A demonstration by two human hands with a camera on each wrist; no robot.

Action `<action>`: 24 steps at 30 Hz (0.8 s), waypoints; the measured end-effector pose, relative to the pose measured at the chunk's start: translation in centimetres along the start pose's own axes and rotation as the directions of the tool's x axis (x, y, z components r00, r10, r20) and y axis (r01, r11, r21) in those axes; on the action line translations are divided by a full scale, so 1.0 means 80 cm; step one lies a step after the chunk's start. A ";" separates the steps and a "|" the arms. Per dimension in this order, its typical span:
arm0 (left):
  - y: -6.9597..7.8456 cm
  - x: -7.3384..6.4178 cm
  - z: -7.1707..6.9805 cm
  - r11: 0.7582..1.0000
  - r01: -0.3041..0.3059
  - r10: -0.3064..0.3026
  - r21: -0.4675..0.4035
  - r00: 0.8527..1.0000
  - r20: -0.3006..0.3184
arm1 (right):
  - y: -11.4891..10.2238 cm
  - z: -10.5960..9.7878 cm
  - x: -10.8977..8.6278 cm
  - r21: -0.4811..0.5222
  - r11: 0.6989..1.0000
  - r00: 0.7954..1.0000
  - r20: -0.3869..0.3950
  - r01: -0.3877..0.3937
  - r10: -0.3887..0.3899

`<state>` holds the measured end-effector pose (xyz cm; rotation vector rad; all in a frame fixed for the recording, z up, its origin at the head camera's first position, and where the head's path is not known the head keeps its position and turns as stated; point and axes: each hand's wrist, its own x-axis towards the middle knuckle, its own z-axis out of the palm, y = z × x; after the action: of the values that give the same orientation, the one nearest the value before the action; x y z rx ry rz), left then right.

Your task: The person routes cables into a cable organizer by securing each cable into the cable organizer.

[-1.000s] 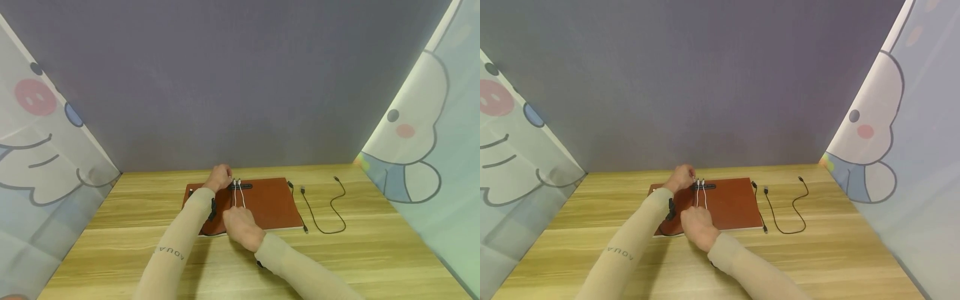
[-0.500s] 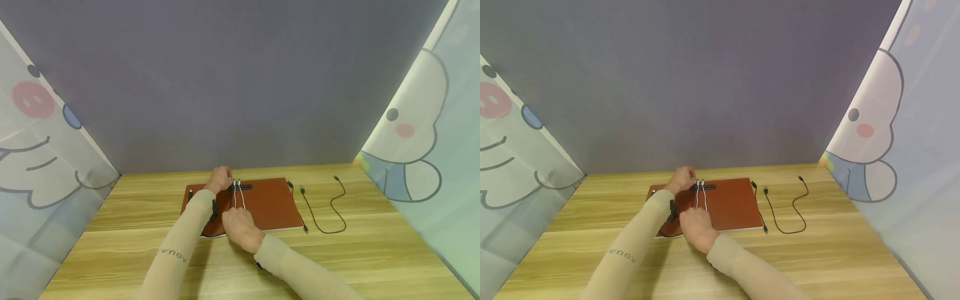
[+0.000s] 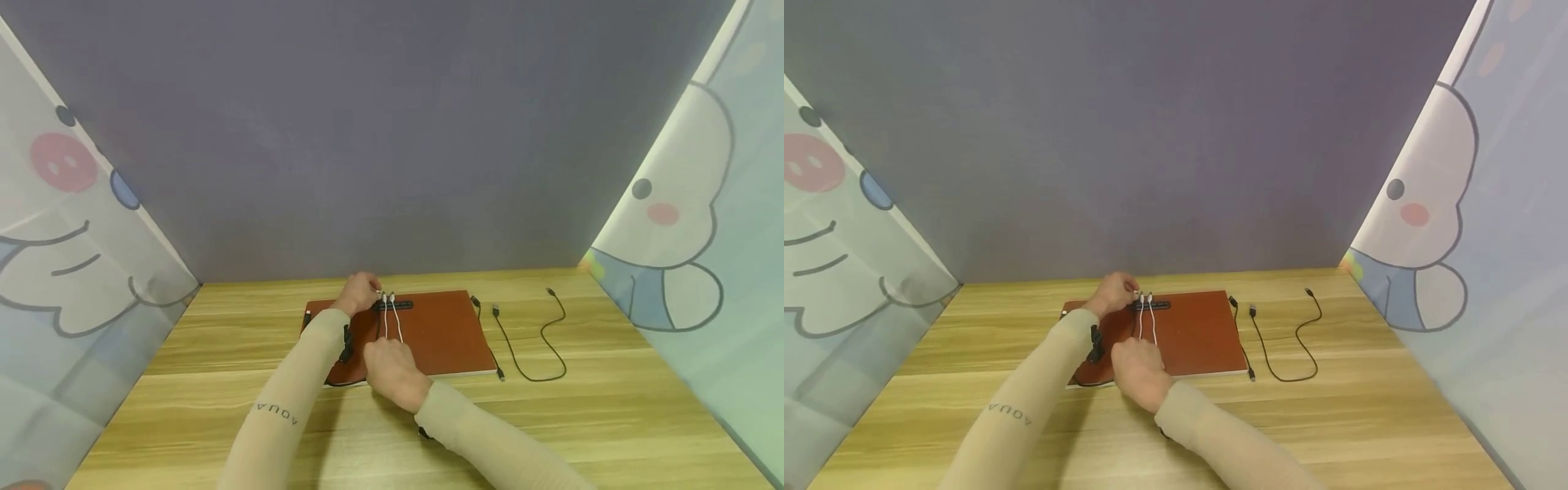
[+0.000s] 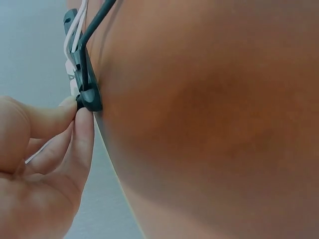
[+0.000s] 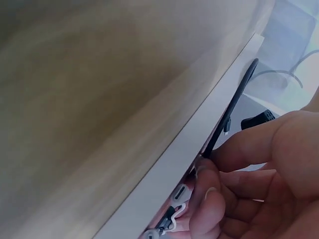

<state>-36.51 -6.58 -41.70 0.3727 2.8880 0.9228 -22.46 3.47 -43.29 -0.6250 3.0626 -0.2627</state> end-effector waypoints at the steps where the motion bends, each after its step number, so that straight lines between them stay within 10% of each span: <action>1: 0.000 -0.001 0.000 1.000 -0.008 0.008 0.006 1.000 0.006 | -0.001 0.001 0.000 0.006 1.000 1.000 0.000 -0.004 0.004; 24: -0.006 -0.045 -0.011 0.998 -0.051 0.049 0.027 0.996 0.069 | 0.020 -0.014 -0.013 0.121 0.990 0.996 -0.060 0.077 -0.071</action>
<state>-33.24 -8.38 -41.25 0.4714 2.8444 0.8591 -22.16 5.49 -42.47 -0.7375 3.0491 -0.4734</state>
